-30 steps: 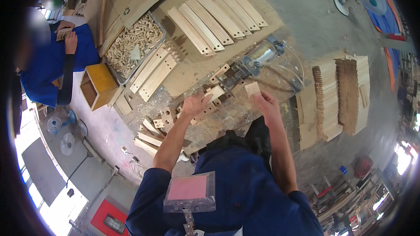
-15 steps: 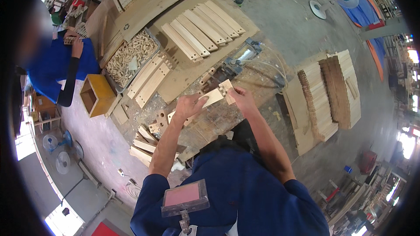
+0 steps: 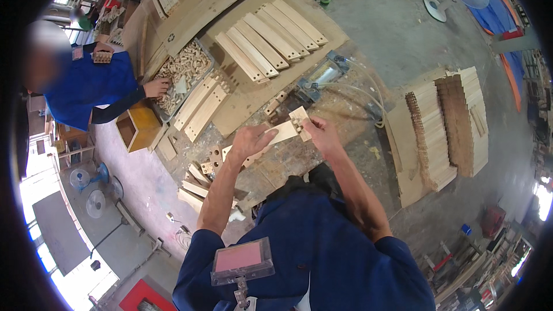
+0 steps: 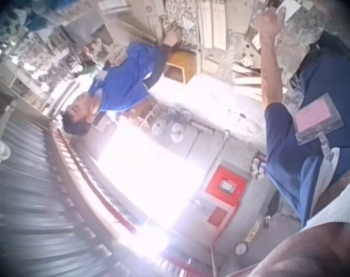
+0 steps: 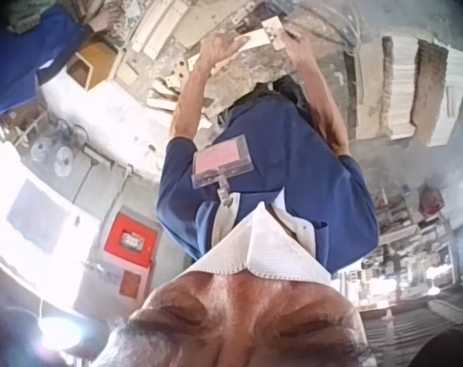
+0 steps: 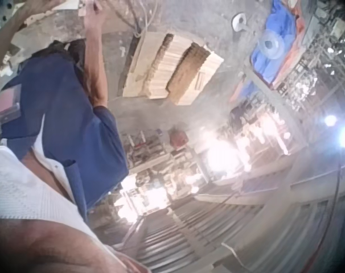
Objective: The person repeatedly picks up small wooden pieces with pre-drilled holes and assembles them by hand on a workbench. They align and press the pieces together, then place the assembled units into a stack. The process is continuous and repetitive throughout the clip.
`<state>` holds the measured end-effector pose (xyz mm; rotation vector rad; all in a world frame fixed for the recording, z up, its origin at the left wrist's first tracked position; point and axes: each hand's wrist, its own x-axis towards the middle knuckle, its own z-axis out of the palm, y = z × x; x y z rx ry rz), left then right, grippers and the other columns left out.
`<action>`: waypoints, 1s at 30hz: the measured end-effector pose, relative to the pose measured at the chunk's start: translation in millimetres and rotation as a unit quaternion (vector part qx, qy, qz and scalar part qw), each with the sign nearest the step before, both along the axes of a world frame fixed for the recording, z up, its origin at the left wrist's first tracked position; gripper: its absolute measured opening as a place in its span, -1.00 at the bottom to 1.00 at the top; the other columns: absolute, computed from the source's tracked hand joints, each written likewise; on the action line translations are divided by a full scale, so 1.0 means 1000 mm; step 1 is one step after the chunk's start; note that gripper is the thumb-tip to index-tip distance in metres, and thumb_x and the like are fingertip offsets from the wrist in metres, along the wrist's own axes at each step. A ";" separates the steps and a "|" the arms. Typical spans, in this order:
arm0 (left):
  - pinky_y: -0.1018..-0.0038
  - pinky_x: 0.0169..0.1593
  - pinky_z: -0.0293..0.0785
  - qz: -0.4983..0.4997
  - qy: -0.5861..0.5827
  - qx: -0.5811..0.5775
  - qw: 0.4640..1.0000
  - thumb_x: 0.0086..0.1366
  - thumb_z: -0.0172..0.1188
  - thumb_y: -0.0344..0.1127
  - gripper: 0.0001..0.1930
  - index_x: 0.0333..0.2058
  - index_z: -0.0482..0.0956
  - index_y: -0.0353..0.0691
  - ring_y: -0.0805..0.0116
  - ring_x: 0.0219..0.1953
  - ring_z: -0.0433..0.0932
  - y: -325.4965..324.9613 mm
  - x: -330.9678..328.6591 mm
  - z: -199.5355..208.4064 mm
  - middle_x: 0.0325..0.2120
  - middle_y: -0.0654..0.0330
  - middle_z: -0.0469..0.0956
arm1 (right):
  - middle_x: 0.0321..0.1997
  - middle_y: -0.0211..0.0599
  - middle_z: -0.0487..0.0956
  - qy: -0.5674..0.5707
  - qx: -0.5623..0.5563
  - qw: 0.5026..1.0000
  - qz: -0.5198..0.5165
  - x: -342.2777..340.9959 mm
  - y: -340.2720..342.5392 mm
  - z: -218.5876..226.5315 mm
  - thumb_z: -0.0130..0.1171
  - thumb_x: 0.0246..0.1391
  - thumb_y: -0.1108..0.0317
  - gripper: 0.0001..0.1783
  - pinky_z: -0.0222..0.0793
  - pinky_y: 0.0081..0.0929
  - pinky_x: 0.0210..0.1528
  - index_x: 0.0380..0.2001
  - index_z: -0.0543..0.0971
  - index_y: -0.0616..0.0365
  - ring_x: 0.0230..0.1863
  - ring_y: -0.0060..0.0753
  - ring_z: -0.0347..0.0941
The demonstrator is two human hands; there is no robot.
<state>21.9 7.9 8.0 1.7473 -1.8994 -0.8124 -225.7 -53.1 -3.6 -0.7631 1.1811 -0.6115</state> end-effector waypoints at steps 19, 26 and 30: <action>0.21 -0.47 0.47 0.072 0.066 -0.005 0.995 0.35 0.18 0.07 -0.59 -0.43 0.64 -0.20 0.03 -0.58 0.57 -0.022 0.001 -0.010 -0.66 0.04 0.53 | -0.32 -0.58 0.59 -0.037 0.004 0.998 0.044 0.017 -0.048 0.009 0.13 0.34 0.26 -0.71 0.27 -0.68 -0.31 -0.16 0.65 0.30 -0.35 -0.80 0.37; 0.22 -0.46 0.45 0.237 0.079 0.025 0.968 0.38 0.13 0.12 -0.51 -0.38 0.60 -0.27 -0.02 -0.58 0.57 0.025 -0.021 -0.015 -0.66 -0.02 0.53 | -0.32 -0.19 0.65 0.217 -0.201 0.909 0.293 0.002 -0.008 -0.011 0.20 0.18 0.22 -0.78 0.43 -0.35 -0.29 -0.19 0.66 0.07 -0.34 -0.30 0.55; 0.23 -0.44 0.46 0.332 0.120 -0.003 0.936 0.40 0.10 0.14 -0.48 -0.29 0.61 -0.31 -0.01 -0.56 0.59 0.036 -0.038 -0.007 -0.64 -0.04 0.54 | -0.23 -0.11 0.66 0.265 -0.286 0.832 0.395 0.015 0.030 -0.059 0.18 0.12 0.23 -0.76 0.47 -0.08 -0.20 -0.17 0.66 0.02 -0.21 0.05 0.58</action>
